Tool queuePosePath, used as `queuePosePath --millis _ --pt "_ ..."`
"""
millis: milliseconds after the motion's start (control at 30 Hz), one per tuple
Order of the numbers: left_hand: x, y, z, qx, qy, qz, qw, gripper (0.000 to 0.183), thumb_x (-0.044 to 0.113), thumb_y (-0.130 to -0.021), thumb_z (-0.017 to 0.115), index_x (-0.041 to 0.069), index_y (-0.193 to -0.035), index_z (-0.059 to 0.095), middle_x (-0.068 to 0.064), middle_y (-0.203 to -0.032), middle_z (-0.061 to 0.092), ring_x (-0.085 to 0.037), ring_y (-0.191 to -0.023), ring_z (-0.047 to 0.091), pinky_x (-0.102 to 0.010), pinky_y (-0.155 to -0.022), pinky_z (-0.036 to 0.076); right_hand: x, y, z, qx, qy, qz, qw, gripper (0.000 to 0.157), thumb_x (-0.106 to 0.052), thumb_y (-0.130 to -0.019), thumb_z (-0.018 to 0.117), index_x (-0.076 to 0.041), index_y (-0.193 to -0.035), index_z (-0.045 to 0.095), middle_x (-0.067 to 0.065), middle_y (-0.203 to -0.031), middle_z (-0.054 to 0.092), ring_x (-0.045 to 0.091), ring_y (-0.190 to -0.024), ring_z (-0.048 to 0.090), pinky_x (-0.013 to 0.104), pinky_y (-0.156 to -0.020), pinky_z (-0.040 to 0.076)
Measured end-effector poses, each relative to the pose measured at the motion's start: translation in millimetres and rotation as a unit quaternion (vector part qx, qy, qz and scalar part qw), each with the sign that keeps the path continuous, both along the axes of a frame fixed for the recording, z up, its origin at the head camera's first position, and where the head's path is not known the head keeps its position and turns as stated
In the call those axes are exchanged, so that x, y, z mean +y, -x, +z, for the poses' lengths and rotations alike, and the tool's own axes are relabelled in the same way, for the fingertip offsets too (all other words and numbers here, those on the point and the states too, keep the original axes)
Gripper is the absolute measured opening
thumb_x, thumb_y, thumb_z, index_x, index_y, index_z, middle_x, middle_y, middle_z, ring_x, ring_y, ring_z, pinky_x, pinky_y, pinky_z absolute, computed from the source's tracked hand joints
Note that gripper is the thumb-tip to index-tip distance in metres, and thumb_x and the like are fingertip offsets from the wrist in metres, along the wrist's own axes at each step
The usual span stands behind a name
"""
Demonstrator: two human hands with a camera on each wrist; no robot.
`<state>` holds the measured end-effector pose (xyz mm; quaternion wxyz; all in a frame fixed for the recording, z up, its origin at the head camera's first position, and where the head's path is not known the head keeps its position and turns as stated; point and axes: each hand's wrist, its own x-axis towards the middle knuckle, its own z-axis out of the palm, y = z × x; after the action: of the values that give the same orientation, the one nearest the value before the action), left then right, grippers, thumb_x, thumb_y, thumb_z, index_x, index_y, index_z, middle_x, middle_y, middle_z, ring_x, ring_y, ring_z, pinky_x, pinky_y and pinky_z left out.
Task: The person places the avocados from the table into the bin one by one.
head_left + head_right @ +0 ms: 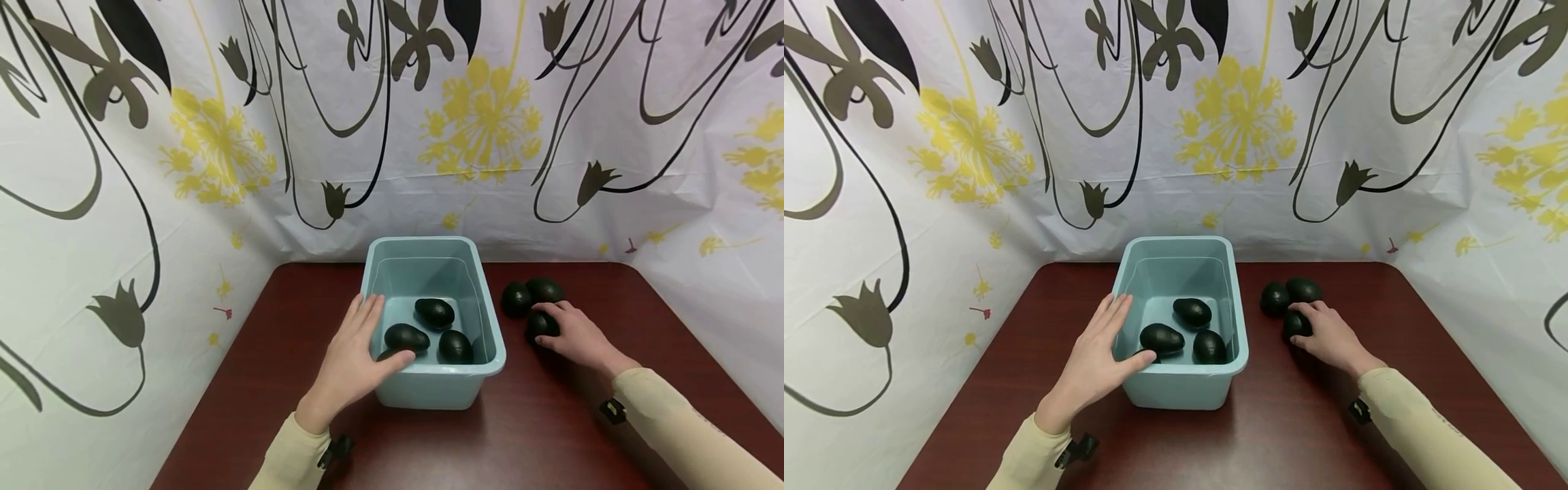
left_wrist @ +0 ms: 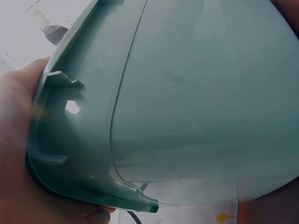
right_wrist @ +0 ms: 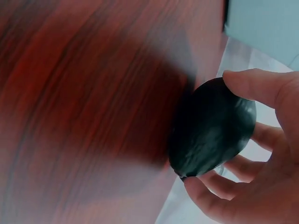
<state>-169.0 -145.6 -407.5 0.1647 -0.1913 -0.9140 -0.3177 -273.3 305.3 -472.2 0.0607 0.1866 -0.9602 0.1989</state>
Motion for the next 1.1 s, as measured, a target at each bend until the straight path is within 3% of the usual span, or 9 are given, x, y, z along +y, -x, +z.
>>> queuePosePath --millis 267,767,1100 --pt "0.3 -0.4 0.4 0.004 -0.001 0.0 1.0 0.103 0.08 -0.082 0.058 0.016 -0.159 0.032 0.007 -0.164 0.024 -0.019 -0.153 0.01 -0.057 -0.112 0.03 0.7 -3.0 -2.4 -0.013 -0.026 -0.004 1.0 0.071 -0.027 -0.086 0.08 -0.008 -0.146 0.047 0.028 -0.127 0.051 0.043 -0.108 0.058 0.06 -0.082 0.049" --pt "0.7 -1.9 -1.7 -0.002 -0.002 0.002 1.0 0.103 0.08 -0.082 0.057 0.016 -0.159 0.033 0.006 -0.164 0.025 -0.023 -0.153 0.012 -0.057 -0.112 0.03 5.7 -8.5 -4.2 -0.012 -0.022 0.008 1.0 0.082 -0.041 -0.091 0.075 -0.003 -0.154 0.039 0.031 -0.118 0.053 0.038 -0.097 0.06 0.054 -0.079 0.049" --pt "0.3 -1.1 -0.4 0.003 -0.006 0.0 1.0 0.1 0.079 -0.083 0.058 0.018 -0.159 0.034 0.002 -0.163 0.027 -0.021 -0.153 0.012 -0.059 -0.112 0.03 2.0 -9.8 -0.1 -0.019 -0.015 0.033 0.999 0.072 -0.024 -0.095 0.072 -0.006 -0.155 0.037 0.022 -0.111 0.049 0.026 -0.087 0.054 0.043 -0.073 0.045"
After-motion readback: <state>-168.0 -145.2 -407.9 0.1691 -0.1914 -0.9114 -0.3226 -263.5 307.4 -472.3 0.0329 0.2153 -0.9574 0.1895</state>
